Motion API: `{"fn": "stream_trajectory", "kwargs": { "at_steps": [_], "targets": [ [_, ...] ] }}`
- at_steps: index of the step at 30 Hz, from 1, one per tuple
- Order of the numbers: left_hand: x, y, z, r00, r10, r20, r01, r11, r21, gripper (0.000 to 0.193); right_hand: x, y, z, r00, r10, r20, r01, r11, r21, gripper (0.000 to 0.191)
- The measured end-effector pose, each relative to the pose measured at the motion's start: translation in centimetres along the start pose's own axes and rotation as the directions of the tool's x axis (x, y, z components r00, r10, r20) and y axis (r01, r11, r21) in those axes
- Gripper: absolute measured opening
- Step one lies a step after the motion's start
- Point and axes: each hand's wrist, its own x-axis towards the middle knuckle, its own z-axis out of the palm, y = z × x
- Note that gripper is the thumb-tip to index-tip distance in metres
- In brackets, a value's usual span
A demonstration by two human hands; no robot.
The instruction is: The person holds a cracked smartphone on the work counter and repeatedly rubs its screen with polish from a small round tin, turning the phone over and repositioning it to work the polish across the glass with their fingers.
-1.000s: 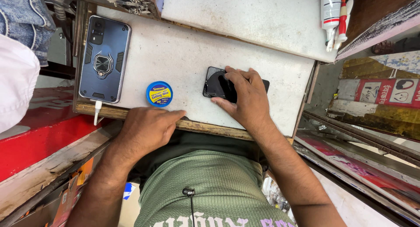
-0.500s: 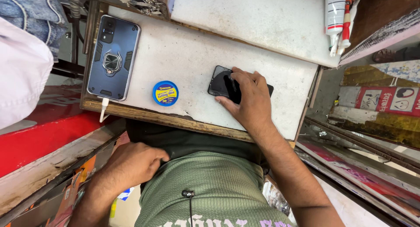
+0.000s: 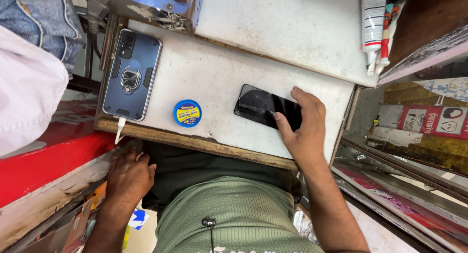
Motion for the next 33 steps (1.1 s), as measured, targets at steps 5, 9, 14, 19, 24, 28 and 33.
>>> {"fn": "stream_trajectory", "kwargs": {
  "at_steps": [5,9,14,19,24,28,33],
  "targets": [
    [1.9,0.3,-0.9,0.910,-0.159,0.382,0.173,0.985,-0.001,0.029,-0.6,1.4,-1.7,0.998,-0.016,-0.063,0.011,0.997,-0.075,0.041],
    [2.2,0.5,-2.8,0.976,-0.008,0.218,0.053,0.977,-0.205,0.030,-0.8,2.1,-2.5,0.997,0.029,-0.077,-0.033,0.998,-0.049,0.037],
    [2.4,2.9,-3.2,0.814,0.445,0.373,0.075,0.556,-0.828,0.035,-0.9,2.3,-1.9,0.999,0.040,0.037,-0.038,0.998,-0.043,0.042],
    [3.1,2.8,-4.4,0.996,-0.055,0.067,0.046,0.992,0.119,0.037,-0.3,0.9,-1.2,0.997,-0.023,0.073,0.025,0.999,-0.032,0.048],
    [0.9,5.1,-7.4,0.946,0.186,0.265,-0.056,0.901,-0.430,0.045,0.8,-1.3,-1.6,0.976,-0.091,0.200,0.125,0.979,-0.163,0.069],
    [0.4,7.5,-10.3,0.909,0.414,0.050,-0.248,0.633,-0.734,0.036,1.4,-2.4,-2.0,0.968,-0.008,0.253,0.065,0.974,-0.218,0.074],
    [2.5,11.1,-12.5,0.897,0.367,-0.246,-0.414,0.503,-0.759,0.025,1.5,-1.3,-2.0,0.925,0.244,0.292,-0.215,0.968,-0.128,0.046]
  ]
}}
